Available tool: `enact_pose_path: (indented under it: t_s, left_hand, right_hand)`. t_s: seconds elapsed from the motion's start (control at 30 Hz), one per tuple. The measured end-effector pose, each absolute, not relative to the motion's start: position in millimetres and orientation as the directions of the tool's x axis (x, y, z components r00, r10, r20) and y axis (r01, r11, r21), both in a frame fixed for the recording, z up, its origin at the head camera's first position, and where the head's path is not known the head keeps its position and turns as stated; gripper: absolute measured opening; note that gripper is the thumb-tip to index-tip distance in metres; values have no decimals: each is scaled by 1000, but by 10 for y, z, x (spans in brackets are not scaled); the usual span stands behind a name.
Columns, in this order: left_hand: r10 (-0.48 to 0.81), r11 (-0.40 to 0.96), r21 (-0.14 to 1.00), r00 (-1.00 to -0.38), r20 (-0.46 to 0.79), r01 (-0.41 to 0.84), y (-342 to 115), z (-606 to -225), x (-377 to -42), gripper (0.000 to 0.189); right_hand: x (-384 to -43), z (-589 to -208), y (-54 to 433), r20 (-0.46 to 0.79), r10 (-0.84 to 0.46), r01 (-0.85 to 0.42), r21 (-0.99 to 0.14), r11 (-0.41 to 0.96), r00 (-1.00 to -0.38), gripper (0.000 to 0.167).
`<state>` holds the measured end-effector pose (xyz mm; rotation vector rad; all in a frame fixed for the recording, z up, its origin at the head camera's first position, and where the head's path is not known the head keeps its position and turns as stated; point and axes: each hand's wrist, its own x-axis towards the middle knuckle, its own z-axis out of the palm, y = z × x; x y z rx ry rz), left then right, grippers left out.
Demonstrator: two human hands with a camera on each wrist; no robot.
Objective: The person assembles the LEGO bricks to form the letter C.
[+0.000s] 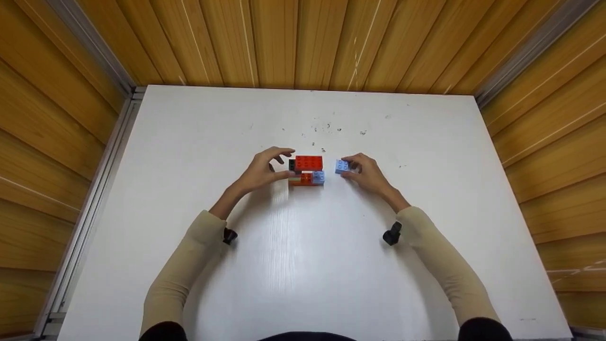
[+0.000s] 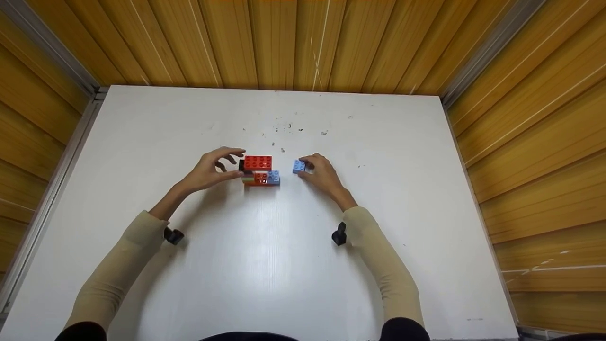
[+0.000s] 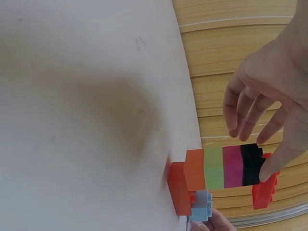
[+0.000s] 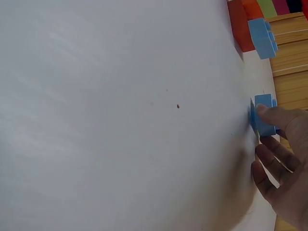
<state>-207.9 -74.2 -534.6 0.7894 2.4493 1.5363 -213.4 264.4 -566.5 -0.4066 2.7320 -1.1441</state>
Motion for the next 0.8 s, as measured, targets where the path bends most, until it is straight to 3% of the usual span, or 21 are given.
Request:
enact_pose_path:
  t_s: [0.4, 0.8]
  left_hand:
    - [531, 493, 740, -832, 160, 457, -513, -5181, -2011, 53]
    - [533, 515, 713, -829, 169, 476, -430, -5136, -2059, 44]
  right_hand:
    - [-2035, -5448, 2602, 29, -344, -235, -782, 577, -939, 43]
    - [-1919, -5241, 2332, 86, -400, -296, -813, 500, -912, 43]
